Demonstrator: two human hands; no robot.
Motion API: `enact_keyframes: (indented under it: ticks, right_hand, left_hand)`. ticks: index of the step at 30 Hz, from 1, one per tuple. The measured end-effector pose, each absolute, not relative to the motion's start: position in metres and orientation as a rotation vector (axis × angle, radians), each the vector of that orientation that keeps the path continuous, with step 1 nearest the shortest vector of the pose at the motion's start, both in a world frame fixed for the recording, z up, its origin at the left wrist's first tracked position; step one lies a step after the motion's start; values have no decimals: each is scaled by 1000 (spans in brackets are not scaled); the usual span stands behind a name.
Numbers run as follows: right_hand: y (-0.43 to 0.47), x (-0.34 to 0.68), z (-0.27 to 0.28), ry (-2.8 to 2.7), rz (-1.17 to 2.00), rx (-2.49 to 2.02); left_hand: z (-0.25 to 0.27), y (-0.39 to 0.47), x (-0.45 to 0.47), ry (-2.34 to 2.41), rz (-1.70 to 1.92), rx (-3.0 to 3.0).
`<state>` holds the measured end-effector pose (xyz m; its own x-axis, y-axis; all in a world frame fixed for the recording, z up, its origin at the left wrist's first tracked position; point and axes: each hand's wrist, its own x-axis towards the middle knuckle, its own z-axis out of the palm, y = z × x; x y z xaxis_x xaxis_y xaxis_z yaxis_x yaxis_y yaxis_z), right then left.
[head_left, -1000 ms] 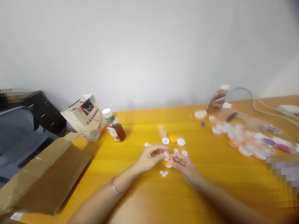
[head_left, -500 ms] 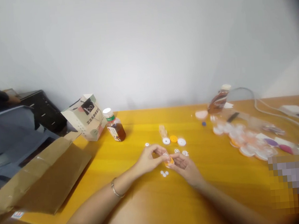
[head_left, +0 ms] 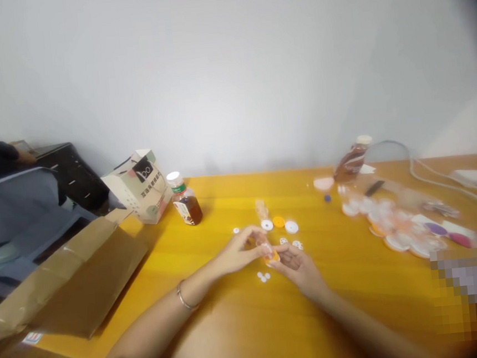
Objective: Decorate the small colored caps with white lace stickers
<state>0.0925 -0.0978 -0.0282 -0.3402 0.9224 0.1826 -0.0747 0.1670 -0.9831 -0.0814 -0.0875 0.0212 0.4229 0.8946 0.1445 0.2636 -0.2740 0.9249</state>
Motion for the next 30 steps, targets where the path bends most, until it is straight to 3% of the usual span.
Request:
enact_keyframes:
  ticks: [6,13,18,30]
  right_hand:
    - [-95,94,-32,-1469,1342,-875]
    - [-101,94,-41,-1621,945,-888]
    - [-102,97,-37,-1684,848,-899]
    - [-95,95,-35,-1509,1425,-788]
  left_hand:
    - [26,-80,-90,920,783,1879]
    - [25,-94,-80,1144,883,1949]
    - [28,-97,-80,1198,838,2053]
    - [45,-87,-94,721,649,2105]
